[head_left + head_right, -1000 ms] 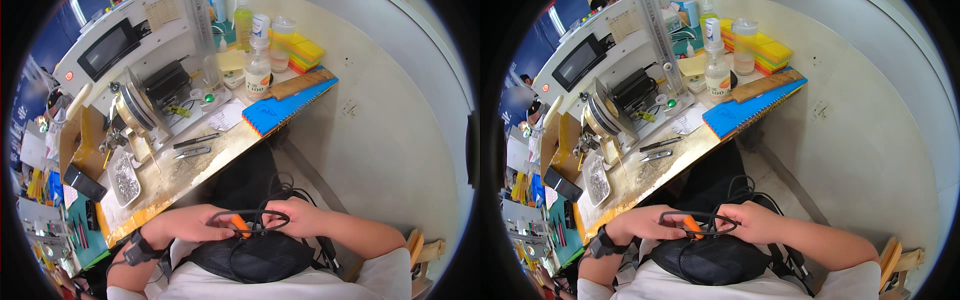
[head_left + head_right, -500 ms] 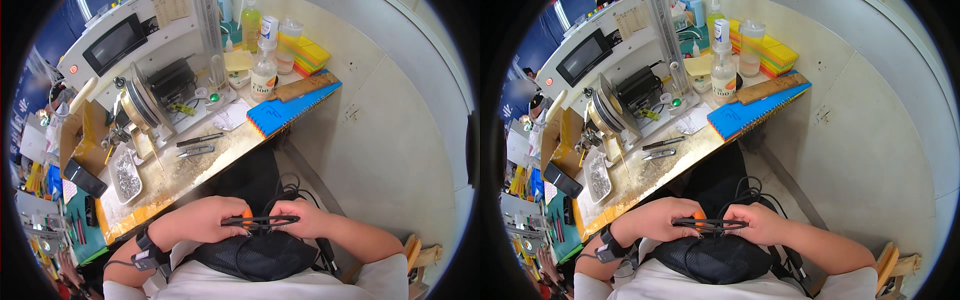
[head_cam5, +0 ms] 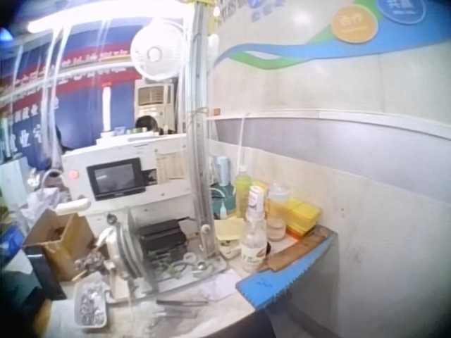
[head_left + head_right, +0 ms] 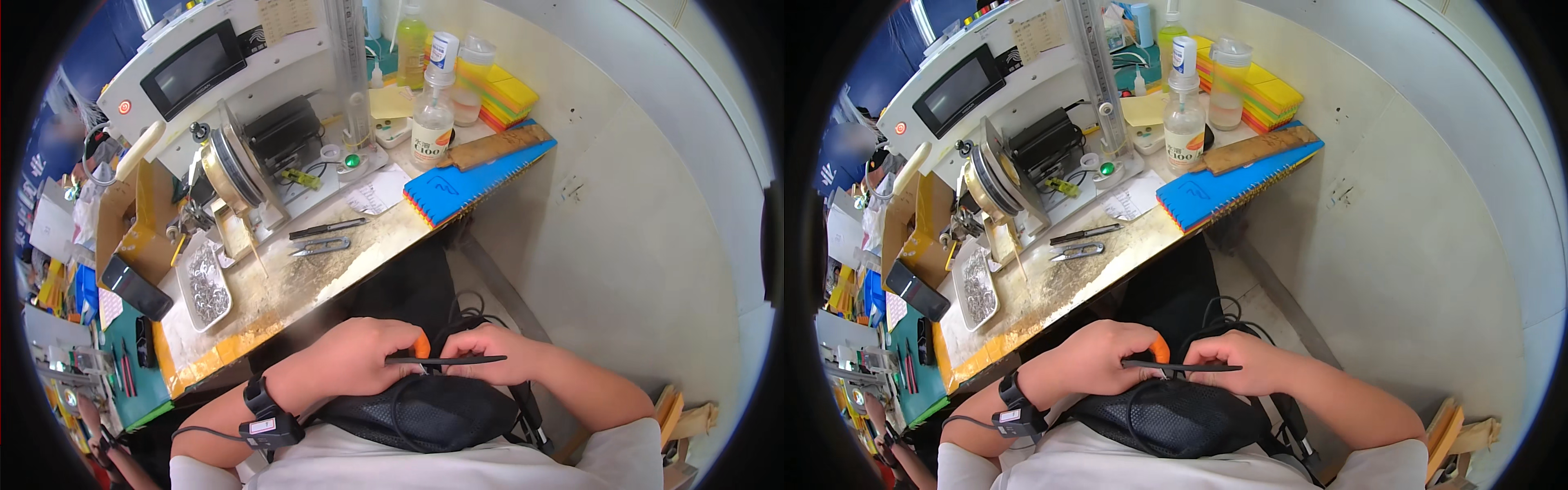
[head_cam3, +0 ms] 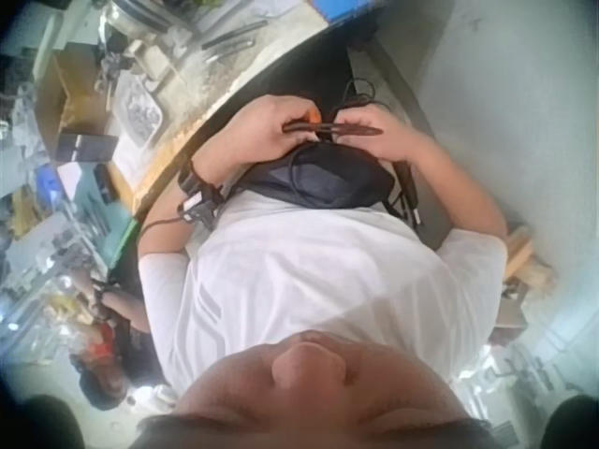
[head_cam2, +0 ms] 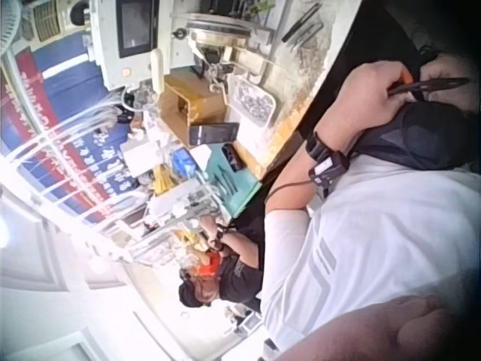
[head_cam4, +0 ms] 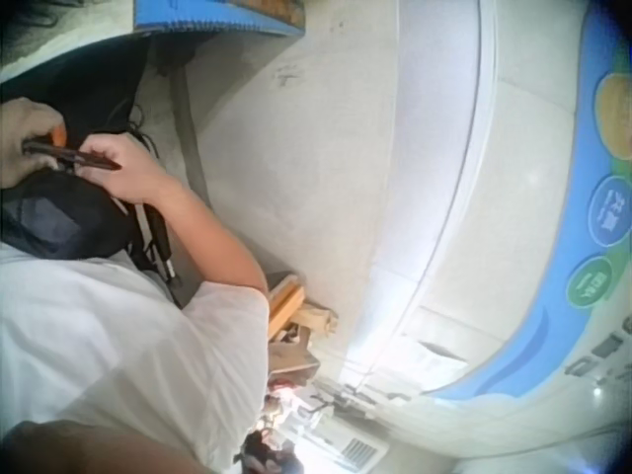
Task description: Assembling electronic components using a specialized machine and hand tools.
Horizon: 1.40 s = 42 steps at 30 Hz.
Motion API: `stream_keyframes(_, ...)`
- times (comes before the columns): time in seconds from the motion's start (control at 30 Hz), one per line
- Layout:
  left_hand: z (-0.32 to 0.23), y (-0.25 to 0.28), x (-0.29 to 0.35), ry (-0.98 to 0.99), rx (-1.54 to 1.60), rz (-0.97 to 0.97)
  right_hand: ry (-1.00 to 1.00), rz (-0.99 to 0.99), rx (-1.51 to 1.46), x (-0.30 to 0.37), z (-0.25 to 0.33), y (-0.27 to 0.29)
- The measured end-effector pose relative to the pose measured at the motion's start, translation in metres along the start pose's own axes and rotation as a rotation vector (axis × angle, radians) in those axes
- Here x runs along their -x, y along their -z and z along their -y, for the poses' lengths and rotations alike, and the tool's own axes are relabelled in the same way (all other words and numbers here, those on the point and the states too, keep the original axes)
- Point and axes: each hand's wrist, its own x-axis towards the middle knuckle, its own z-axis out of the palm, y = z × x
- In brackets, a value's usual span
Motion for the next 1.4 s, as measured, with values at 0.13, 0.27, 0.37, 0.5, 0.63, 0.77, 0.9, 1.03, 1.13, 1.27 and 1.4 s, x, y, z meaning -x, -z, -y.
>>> stream_keyframes(0.13, -0.004, -0.003, 0.011, 0.024, -0.057, -0.096, -0.032, 0.112, -0.171, -0.008, 0.019, -0.001)
stream_keyframes(0.27, -0.012, -0.002, 0.021, 0.111, -0.081, -0.132, -0.035, 0.194, -0.267, -0.028, 0.017, -0.011)
stream_keyframes(0.37, -0.023, 0.006, 0.031, 0.240, -0.095, -0.098, -0.105, 0.234, -0.357, -0.034, 0.012, -0.016)
stream_keyframes(0.5, -0.021, 0.021, 0.041, 0.333, 0.014, 0.068, -0.236, 0.194, -0.311, -0.031, 0.023, -0.013)
stream_keyframes(0.63, -0.027, 0.025, 0.037, 0.286, 0.057, 0.231, -0.067, 0.392, -0.370, -0.028, 0.017, 0.000)
stream_keyframes(0.77, -0.033, 0.016, 0.036, 0.214, -0.041, 0.214, -0.116, 0.431, -0.268, -0.030, 0.024, 0.009)
stream_keyframes(0.9, -0.032, 0.006, 0.040, 0.163, -0.047, 0.069, -0.260, 0.372, -0.149, -0.032, 0.040, 0.013)
stream_keyframes(1.03, -0.032, 0.004, 0.038, 0.202, 0.032, 0.037, -0.402, 0.260, -0.121, -0.033, 0.037, 0.010)
stream_keyframes(1.13, -0.028, 0.001, 0.037, 0.173, 0.078, -0.025, -0.433, 0.209, -0.072, -0.034, 0.052, 0.012)
stream_keyframes(1.27, -0.024, 0.000, 0.034, 0.165, 0.063, -0.029, -0.389, 0.179, 0.180, -0.039, 0.048, 0.016)
stream_keyframes(1.4, -0.020, 0.001, 0.035, 0.247, 0.073, -0.013, -0.409, 0.211, 0.382, -0.044, 0.055, 0.019)
